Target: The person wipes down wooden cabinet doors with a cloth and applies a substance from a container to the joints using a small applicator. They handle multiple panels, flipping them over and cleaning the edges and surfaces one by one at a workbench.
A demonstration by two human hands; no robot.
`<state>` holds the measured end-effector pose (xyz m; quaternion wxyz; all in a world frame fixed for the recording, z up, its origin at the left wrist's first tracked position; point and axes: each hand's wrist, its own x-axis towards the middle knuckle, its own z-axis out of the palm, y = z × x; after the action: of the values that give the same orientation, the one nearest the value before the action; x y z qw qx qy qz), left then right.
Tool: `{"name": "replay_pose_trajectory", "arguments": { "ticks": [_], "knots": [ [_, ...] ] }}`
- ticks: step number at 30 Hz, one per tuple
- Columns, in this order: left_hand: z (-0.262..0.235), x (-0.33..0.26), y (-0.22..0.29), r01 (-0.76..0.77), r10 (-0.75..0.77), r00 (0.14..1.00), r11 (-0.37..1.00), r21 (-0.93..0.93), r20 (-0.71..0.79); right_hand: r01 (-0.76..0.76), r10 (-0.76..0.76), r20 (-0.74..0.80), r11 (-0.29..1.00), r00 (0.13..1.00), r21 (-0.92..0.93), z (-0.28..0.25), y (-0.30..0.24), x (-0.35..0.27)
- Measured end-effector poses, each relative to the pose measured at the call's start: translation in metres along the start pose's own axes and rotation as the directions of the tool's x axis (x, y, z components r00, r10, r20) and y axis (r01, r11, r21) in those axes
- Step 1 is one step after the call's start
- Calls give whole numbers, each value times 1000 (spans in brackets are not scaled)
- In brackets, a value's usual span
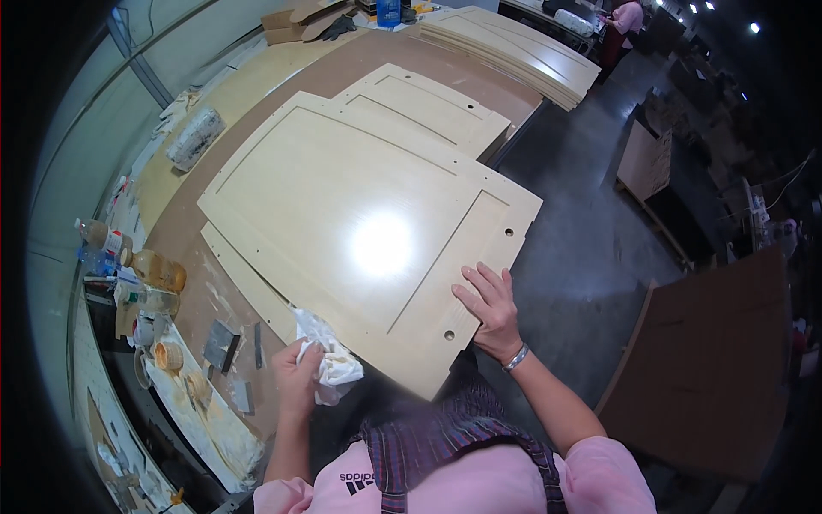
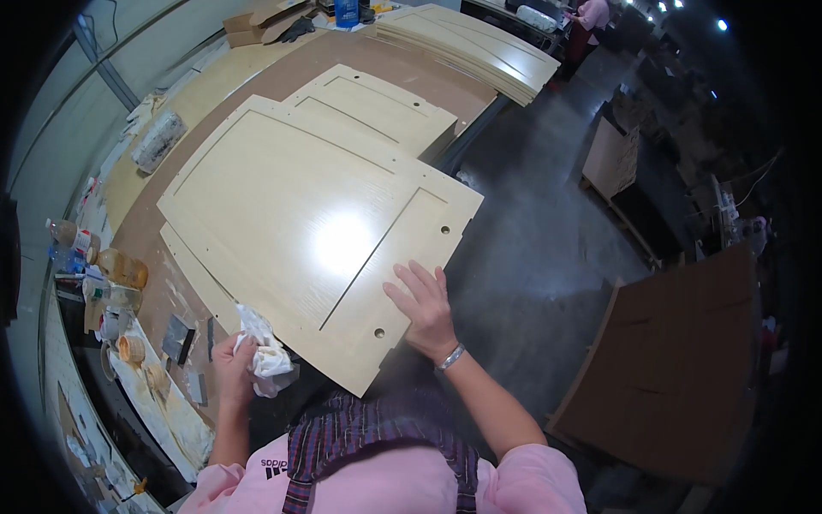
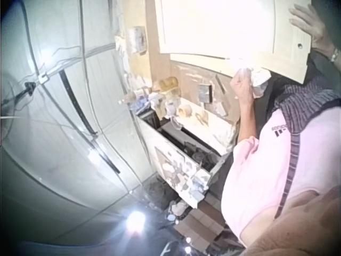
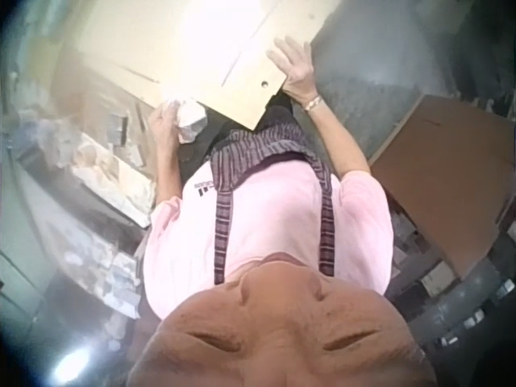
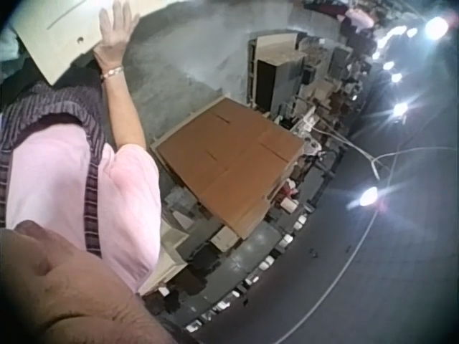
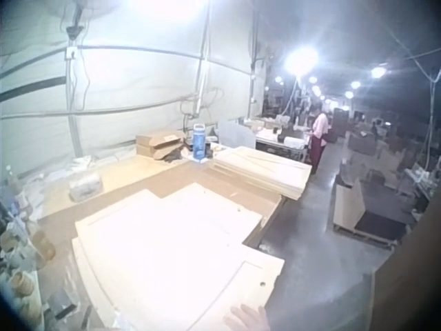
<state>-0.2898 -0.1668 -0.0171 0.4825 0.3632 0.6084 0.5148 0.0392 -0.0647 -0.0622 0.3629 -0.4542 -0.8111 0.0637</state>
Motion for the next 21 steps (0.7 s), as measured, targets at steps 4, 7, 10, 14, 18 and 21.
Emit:
{"name": "replay_pose_trajectory", "arguments": {
  "ticks": [4,7,10,14,18,21],
  "knots": [
    [-22,1,5,-121,107,987,986,-116,-117,21,-22,-42,1000,999,-5,-9,-10,11],
    [-30,7,26,-218,175,964,952,-217,-201,26,-23,-78,999,997,30,-31,-28,35],
    [-31,24,37,-265,187,955,885,-383,-229,34,-35,-127,999,991,-11,-59,-24,65],
    [-30,54,49,-284,190,955,807,-518,-227,38,25,-243,967,970,251,-95,-13,121],
    [-9,113,84,-176,143,983,905,-388,-113,5,124,-231,872,965,490,-117,43,162],
    [-10,201,103,-195,127,971,912,-361,-202,-63,312,-240,719,919,692,-127,87,186]
  ]
}}
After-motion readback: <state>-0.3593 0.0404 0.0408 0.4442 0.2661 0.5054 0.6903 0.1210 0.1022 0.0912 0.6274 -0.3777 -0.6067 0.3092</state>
